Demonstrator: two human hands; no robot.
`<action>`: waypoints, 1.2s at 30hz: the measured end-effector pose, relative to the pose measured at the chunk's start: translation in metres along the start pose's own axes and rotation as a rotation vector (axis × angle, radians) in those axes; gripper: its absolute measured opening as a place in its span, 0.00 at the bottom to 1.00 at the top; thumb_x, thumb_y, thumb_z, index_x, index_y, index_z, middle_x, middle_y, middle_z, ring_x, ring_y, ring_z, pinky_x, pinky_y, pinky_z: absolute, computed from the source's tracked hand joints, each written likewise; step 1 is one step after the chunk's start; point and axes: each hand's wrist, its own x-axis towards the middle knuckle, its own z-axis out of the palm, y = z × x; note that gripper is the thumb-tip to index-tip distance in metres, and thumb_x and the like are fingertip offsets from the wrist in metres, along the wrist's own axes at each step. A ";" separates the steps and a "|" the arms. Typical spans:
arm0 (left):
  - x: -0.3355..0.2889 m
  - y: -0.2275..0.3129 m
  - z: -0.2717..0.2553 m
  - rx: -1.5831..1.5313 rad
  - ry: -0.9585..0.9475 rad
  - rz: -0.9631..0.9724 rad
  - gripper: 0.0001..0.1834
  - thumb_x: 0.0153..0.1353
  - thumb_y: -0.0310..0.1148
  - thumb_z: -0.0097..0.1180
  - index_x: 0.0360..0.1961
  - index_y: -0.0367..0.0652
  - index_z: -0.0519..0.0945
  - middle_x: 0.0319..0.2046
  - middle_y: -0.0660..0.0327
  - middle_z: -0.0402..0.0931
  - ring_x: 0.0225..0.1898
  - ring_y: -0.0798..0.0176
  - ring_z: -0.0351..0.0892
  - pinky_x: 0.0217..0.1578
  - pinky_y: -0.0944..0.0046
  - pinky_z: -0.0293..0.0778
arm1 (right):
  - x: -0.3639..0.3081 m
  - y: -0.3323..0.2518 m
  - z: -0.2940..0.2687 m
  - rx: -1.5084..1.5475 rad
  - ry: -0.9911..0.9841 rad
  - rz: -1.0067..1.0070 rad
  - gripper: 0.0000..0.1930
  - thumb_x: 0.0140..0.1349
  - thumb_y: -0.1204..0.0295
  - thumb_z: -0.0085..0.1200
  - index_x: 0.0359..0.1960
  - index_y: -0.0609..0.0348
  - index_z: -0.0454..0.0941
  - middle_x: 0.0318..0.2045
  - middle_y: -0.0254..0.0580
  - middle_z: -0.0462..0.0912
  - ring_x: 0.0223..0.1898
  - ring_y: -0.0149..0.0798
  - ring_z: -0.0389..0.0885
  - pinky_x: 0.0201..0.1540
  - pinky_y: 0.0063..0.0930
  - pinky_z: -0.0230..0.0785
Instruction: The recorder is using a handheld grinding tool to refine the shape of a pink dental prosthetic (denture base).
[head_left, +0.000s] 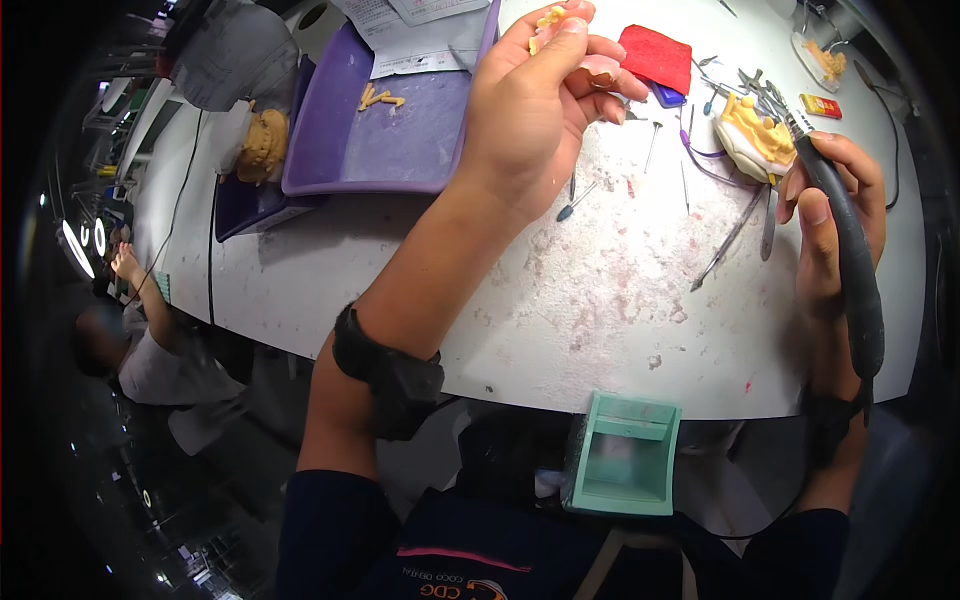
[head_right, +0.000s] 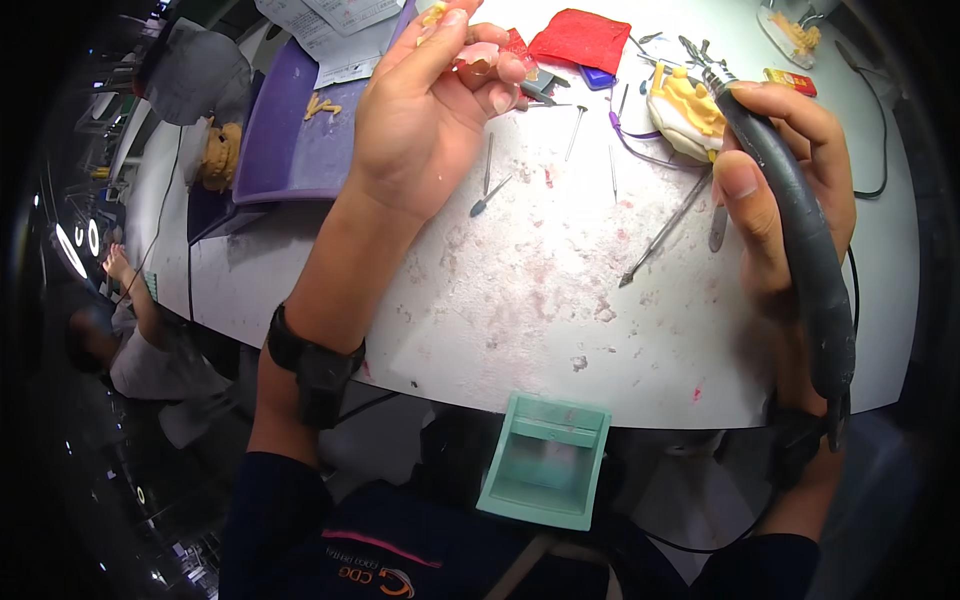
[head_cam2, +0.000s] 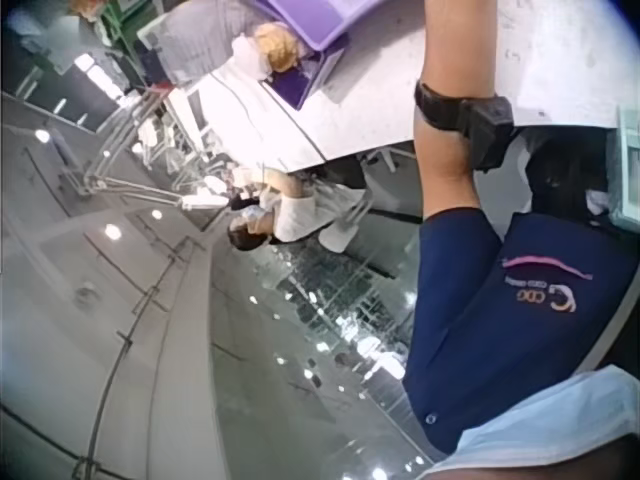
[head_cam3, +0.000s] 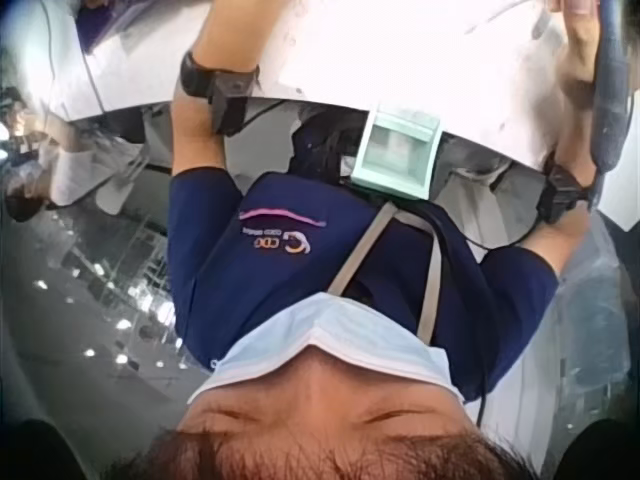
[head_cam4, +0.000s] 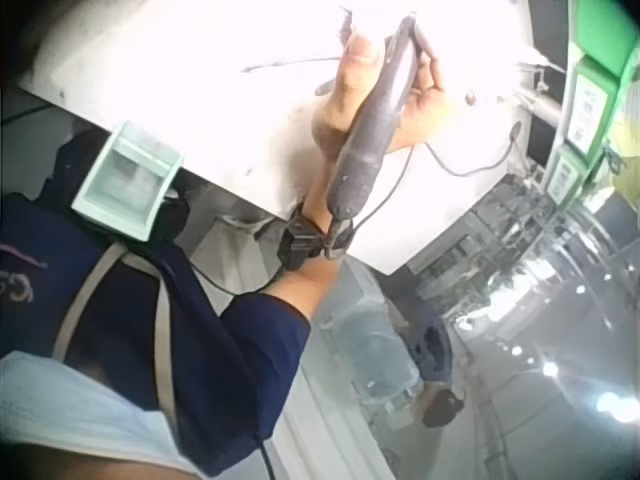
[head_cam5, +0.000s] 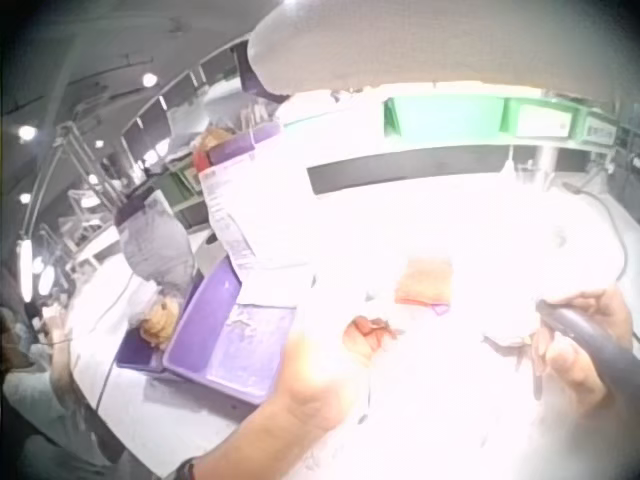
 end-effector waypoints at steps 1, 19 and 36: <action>-0.004 0.006 0.013 0.048 0.082 0.048 0.11 0.69 0.34 0.50 0.46 0.40 0.74 0.38 0.58 0.81 0.41 0.58 0.80 0.43 0.54 0.77 | 0.001 0.000 0.003 0.014 0.004 -0.001 0.25 0.63 0.58 0.60 0.54 0.62 0.71 0.34 0.40 0.77 0.32 0.27 0.74 0.40 0.19 0.66; -0.041 -0.003 0.080 0.540 -0.156 -0.203 0.30 0.67 0.24 0.52 0.67 0.36 0.57 0.47 0.46 0.76 0.42 0.58 0.82 0.37 0.64 0.79 | 0.001 -0.015 0.012 0.129 0.020 -0.120 0.23 0.56 0.78 0.64 0.52 0.66 0.68 0.33 0.45 0.79 0.32 0.31 0.78 0.39 0.25 0.72; -0.049 -0.012 0.070 1.027 -0.232 0.155 0.21 0.56 0.18 0.64 0.51 0.36 0.73 0.43 0.51 0.79 0.46 0.64 0.81 0.47 0.65 0.78 | -0.001 -0.028 0.021 0.388 0.071 0.002 0.23 0.55 0.87 0.61 0.52 0.66 0.70 0.37 0.48 0.81 0.40 0.36 0.84 0.45 0.27 0.78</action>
